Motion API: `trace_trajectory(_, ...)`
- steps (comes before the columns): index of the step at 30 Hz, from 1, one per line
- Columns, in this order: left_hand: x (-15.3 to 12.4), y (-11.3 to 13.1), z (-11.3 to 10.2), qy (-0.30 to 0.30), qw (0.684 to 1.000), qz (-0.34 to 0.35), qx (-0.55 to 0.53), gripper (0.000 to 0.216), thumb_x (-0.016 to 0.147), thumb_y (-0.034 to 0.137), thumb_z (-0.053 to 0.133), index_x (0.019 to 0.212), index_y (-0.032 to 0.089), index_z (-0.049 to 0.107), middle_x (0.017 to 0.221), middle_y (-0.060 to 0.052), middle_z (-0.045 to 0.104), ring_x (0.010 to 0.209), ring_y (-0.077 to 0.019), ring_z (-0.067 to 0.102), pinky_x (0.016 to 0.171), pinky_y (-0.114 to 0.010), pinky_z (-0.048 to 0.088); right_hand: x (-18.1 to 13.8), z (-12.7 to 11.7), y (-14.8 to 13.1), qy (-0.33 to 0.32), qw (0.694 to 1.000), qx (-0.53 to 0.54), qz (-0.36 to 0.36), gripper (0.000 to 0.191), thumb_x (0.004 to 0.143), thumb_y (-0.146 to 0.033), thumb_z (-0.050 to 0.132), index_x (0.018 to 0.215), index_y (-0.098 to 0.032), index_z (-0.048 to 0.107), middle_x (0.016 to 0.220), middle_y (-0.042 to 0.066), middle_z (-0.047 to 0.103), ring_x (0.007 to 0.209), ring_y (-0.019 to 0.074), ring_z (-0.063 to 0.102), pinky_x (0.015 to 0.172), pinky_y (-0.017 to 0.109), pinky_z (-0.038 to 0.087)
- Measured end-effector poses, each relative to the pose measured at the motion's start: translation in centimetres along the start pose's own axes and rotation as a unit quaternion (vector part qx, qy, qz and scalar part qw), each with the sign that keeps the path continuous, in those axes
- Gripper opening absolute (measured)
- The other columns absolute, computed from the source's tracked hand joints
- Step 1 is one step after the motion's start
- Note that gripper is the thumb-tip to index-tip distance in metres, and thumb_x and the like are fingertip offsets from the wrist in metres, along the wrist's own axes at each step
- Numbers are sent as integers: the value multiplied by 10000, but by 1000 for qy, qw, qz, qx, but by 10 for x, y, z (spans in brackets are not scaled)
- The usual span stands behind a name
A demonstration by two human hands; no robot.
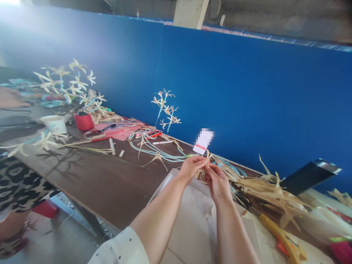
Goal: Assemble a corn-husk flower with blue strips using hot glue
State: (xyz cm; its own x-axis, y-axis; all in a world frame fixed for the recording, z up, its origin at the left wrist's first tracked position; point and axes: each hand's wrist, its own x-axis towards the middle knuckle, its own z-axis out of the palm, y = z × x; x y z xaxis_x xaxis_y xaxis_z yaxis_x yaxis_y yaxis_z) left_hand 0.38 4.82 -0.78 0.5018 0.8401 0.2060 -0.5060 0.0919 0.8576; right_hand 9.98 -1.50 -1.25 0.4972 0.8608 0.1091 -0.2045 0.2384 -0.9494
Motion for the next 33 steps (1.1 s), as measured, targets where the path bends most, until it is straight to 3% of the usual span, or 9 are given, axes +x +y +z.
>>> trace_trajectory(9, 0, -1, -1, -17, 1000, 8, 15, 342, 684, 379, 681, 896, 112, 708, 865, -84, 684, 816, -166, 597, 800, -299, 440, 0, 1, -2, 4, 1000, 12, -2, 322, 593, -372, 787, 788, -196, 602, 571, -65, 462, 456, 60, 342, 413, 207, 248)
trace_trajectory(18, -1, 3, 1, 18, 1000, -1, 18, 335, 610, 381, 736, 816, 117, 713, 779, -60, 678, 764, -157, 594, 760, -288, 442, -2, 4, -2, 11, 1000, -4, -5, 330, 573, -373, 795, 784, -197, 612, 568, -60, 466, 452, 59, 354, 404, 205, 268)
trace_trajectory(23, 0, 2, 0, 38, 999, 1, 24, 317, 617, 373, 732, 804, 118, 705, 784, -56, 679, 745, -132, 586, 770, -276, 436, -1, 4, -5, 73, 997, -23, -5, 346, 545, -359, 792, 818, -201, 647, 616, -40, 531, 467, 61, 398, 403, 197, 299)
trace_trajectory(26, 2, -1, 0, 19, 1000, -6, 18, 327, 618, 380, 730, 812, 119, 702, 799, -57, 683, 737, -124, 583, 756, -266, 436, -1, 4, -9, 103, 995, 2, -13, 309, 557, -345, 776, 808, -201, 665, 652, -27, 558, 486, 62, 404, 403, 187, 303)
trace_trajectory(33, 0, 2, 5, 17, 999, -33, 12, 379, 560, 406, 762, 793, 114, 702, 797, -64, 687, 739, -127, 586, 725, -254, 442, 1, 2, -15, 166, 985, 20, -52, 289, 557, -332, 766, 783, -200, 643, 585, -41, 506, 458, 56, 369, 362, 170, 256)
